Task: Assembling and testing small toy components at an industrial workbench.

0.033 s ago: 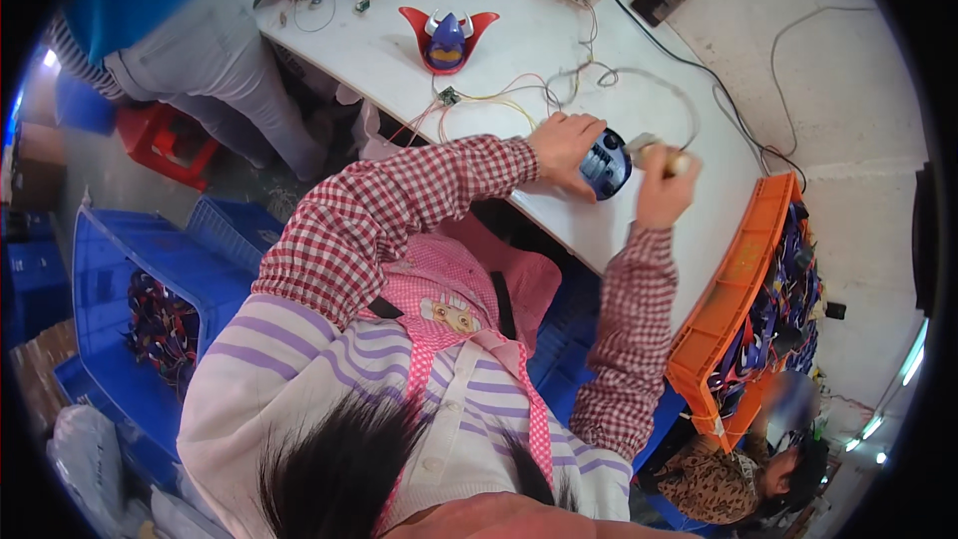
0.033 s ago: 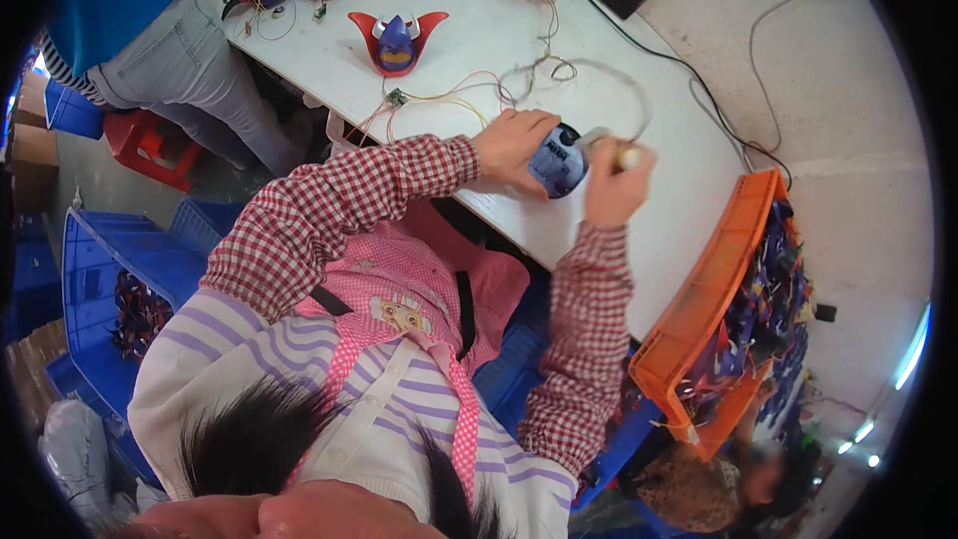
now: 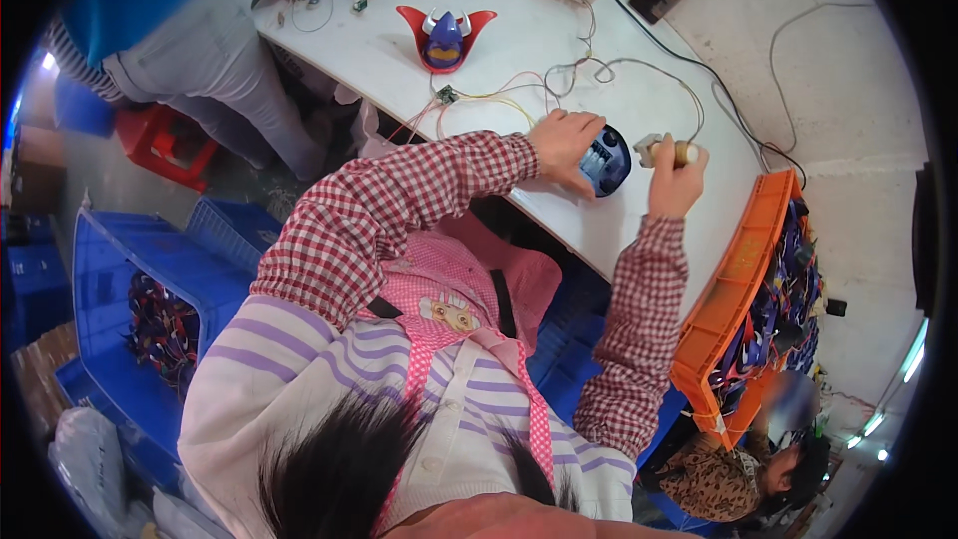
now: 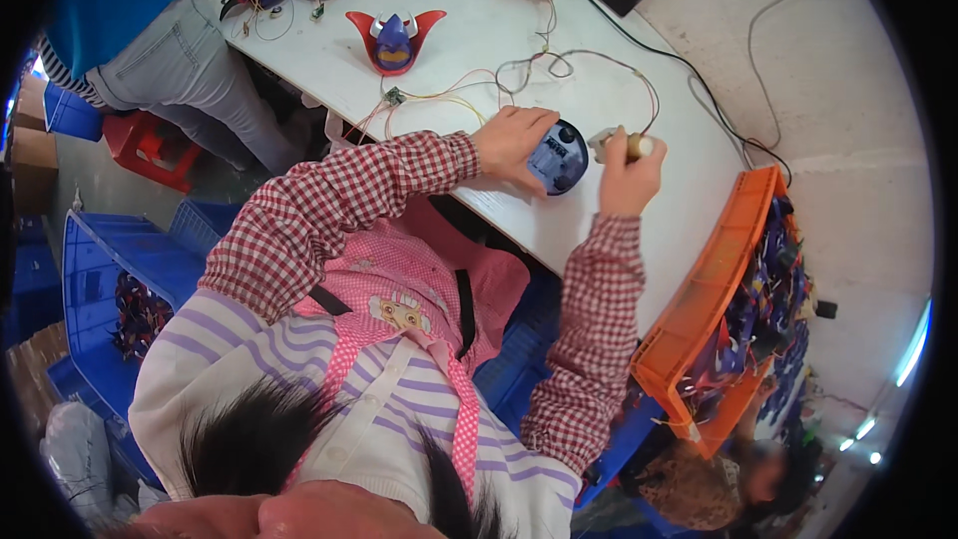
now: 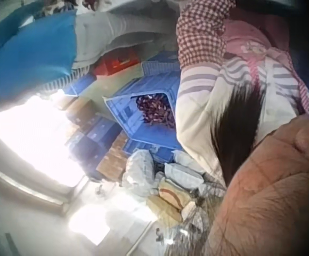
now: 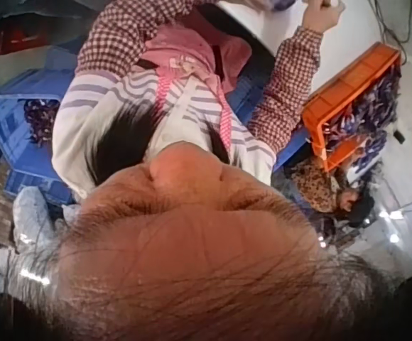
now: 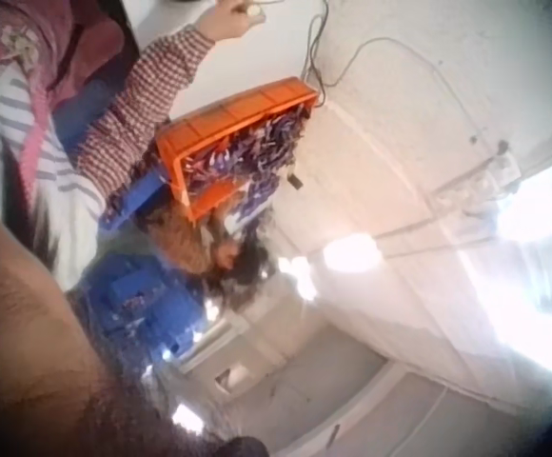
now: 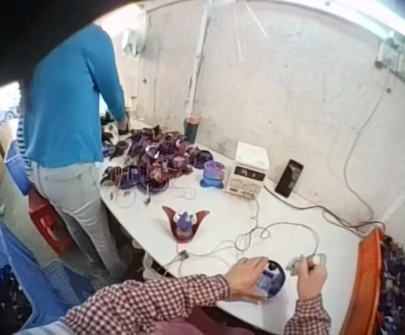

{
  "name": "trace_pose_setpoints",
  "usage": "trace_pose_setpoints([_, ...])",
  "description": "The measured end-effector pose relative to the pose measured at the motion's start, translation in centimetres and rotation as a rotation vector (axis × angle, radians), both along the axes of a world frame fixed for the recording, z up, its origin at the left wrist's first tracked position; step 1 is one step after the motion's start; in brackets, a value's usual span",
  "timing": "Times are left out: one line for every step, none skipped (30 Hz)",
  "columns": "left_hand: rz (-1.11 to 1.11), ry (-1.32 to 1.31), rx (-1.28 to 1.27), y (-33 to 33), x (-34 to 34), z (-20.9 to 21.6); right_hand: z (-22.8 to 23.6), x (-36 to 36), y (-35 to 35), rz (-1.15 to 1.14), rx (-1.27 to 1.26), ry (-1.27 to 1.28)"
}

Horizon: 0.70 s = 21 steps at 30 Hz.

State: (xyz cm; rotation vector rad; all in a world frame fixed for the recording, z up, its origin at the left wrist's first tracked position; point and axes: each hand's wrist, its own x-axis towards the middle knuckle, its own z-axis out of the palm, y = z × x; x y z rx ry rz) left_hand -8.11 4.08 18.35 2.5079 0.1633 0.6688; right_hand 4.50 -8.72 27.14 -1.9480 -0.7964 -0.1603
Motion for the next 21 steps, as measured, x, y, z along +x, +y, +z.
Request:
trace_pose_setpoints([0.009,-0.079,0.056,0.1,-0.3,0.8,-0.3,1.9,-0.5,-0.011,-0.001,-0.007])
trace_pose_setpoints([0.023,-0.157,0.111,0.4,-0.9,1.6,-1.5,3.8,-1.0,-0.076,-0.180,-0.052])
trace_pose_setpoints([0.049,-0.237,0.169,1.0,-1.6,2.5,-2.2,5.4,-1.2,-0.131,-0.357,-0.099])
trace_pose_setpoints([0.040,-0.354,0.100,1.1,-3.0,3.6,-2.9,7.1,-2.1,-0.139,-0.350,-0.083])
trace_pose_setpoints([0.075,-0.465,0.034,2.2,-5.3,4.6,-3.2,7.8,-2.8,-0.144,-0.362,-0.047])
trace_pose_setpoints([0.259,-0.463,-0.089,4.0,-8.2,4.2,-3.5,8.0,-3.3,-0.151,-0.368,-0.009])
trace_pose_setpoints([0.439,-0.456,-0.212,5.9,-10.5,3.8,-3.9,8.1,-3.8,-0.161,-0.375,0.032])
trace_pose_setpoints([0.649,-0.403,-0.391,7.6,-12.5,4.3,-4.5,7.9,-4.1,-0.161,-0.386,0.074])
trace_pose_setpoints([0.689,-0.394,-0.442,9.7,-13.9,2.8,-5.0,7.6,-4.4,-0.150,-0.393,0.080])
trace_pose_setpoints([0.726,-0.392,-0.494,11.9,-14.2,1.0,-5.4,7.8,-4.4,-0.160,-0.363,-0.013])
trace_pose_setpoints([0.737,-0.391,-0.494,13.3,-13.9,0.3,-5.8,7.9,-4.4,-0.167,-0.331,-0.104])
trace_pose_setpoints([0.759,-0.267,-0.324,14.5,-13.6,-0.4,-6.1,8.0,-4.4,-0.177,-0.298,-0.195])
trace_pose_setpoints([0.769,-0.142,-0.156,15.2,-13.4,-0.7,-6.3,7.9,-4.4,-0.192,-0.264,-0.286])
trace_pose_setpoints([0.787,-0.138,-0.159,15.3,-13.4,-0.7,-4.9,5.6,-3.8,-0.204,-0.205,-0.304])
trace_pose_setpoints([0.805,-0.070,-0.208,15.4,-13.1,-0.1,-2.7,2.0,-2.3,-0.216,-0.143,-0.322])
trace_pose_setpoints([0.798,0.001,-0.255,15.3,-12.4,0.7,-1.5,-1.6,-0.5,-0.043,0.053,-0.206])
trace_pose_setpoints([0.793,0.072,-0.301,15.2,-11.9,1.3,-2.0,-3.8,1.8,0.238,0.015,-0.450])
trace_pose_setpoints([0.777,0.137,-0.349,15.4,-11.4,1.7,-2.1,-5.9,4.1,0.514,-0.029,-0.697])
trace_pose_setpoints([0.759,0.136,-0.351,15.5,-11.0,1.5,-1.8,-9.6,6.2,0.586,-0.187,-0.108])
trace_pose_setpoints([0.769,0.124,-0.353,15.1,-10.3,1.8,-3.0,-11.0,8.1,0.568,-0.257,-0.067])
trace_pose_setpoints([0.792,0.113,-0.352,14.8,-9.7,1.9,-4.3,-11.9,10.2,0.511,-0.334,-0.112])
